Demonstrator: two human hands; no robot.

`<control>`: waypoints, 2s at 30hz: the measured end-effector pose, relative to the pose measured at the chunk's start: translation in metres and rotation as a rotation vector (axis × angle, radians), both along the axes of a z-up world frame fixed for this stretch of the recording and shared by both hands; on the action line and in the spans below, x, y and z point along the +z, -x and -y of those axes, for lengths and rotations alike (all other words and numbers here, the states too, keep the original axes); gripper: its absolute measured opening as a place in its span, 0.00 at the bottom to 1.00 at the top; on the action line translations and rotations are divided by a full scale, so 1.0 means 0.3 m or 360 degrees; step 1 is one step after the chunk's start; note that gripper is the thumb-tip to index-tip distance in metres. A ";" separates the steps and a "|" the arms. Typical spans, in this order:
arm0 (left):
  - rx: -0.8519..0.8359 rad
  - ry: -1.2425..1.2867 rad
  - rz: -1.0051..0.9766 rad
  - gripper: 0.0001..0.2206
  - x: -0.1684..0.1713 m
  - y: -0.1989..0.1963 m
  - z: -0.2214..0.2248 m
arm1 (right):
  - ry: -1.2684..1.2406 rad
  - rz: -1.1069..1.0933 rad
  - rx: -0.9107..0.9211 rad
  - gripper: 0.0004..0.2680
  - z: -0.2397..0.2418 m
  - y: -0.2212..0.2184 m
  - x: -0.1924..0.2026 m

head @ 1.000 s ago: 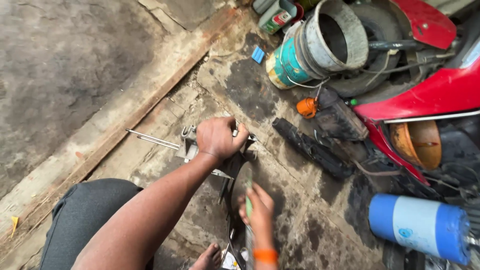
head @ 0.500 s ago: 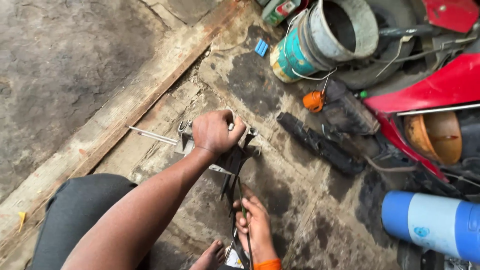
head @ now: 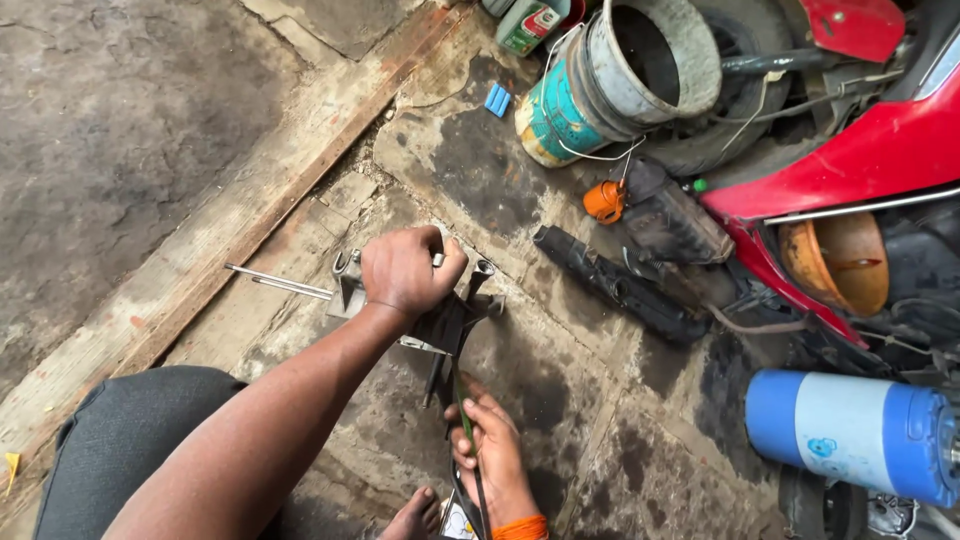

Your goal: The person sits on the workshop floor holding a metal motorcycle bracket clamped in a small vise and saws it with a hacksaw, repositioning the part between cuts. They steady the bracket with one hand while drawing the saw back and forth across the metal edge.

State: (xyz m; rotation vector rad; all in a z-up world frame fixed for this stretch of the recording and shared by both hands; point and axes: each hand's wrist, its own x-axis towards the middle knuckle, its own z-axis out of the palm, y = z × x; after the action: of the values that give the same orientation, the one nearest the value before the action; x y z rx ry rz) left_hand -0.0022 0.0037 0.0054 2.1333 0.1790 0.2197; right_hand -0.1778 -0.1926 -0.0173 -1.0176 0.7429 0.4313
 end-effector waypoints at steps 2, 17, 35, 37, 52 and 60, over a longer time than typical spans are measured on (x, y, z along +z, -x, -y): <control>0.0008 0.0015 0.0030 0.18 -0.009 0.001 -0.002 | 0.0003 -0.0005 0.0034 0.19 -0.010 -0.001 0.014; -0.0344 -0.0066 0.0051 0.19 0.006 -0.039 -0.033 | -0.0014 -0.0017 0.0149 0.17 -0.037 -0.015 0.047; -0.0330 -0.0043 0.0091 0.18 -0.001 -0.038 -0.031 | -0.0020 -0.0030 0.0161 0.16 -0.046 -0.014 0.066; -0.0327 -0.0047 0.0121 0.18 -0.004 -0.038 -0.030 | -0.0022 -0.0038 0.0159 0.16 -0.046 -0.011 0.062; -0.0344 -0.0031 0.0106 0.19 -0.006 -0.039 -0.028 | -0.0041 -0.0027 0.0177 0.15 -0.044 -0.001 0.045; -0.0345 -0.0028 0.0096 0.18 0.003 -0.039 -0.030 | -0.0060 -0.0053 0.0171 0.16 -0.044 0.004 0.035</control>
State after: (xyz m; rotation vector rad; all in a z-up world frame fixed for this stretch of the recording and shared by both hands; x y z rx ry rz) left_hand 0.0094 0.0128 0.0062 2.1416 -0.0899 0.1583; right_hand -0.1789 -0.1794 -0.0068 -1.0198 0.7091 0.5543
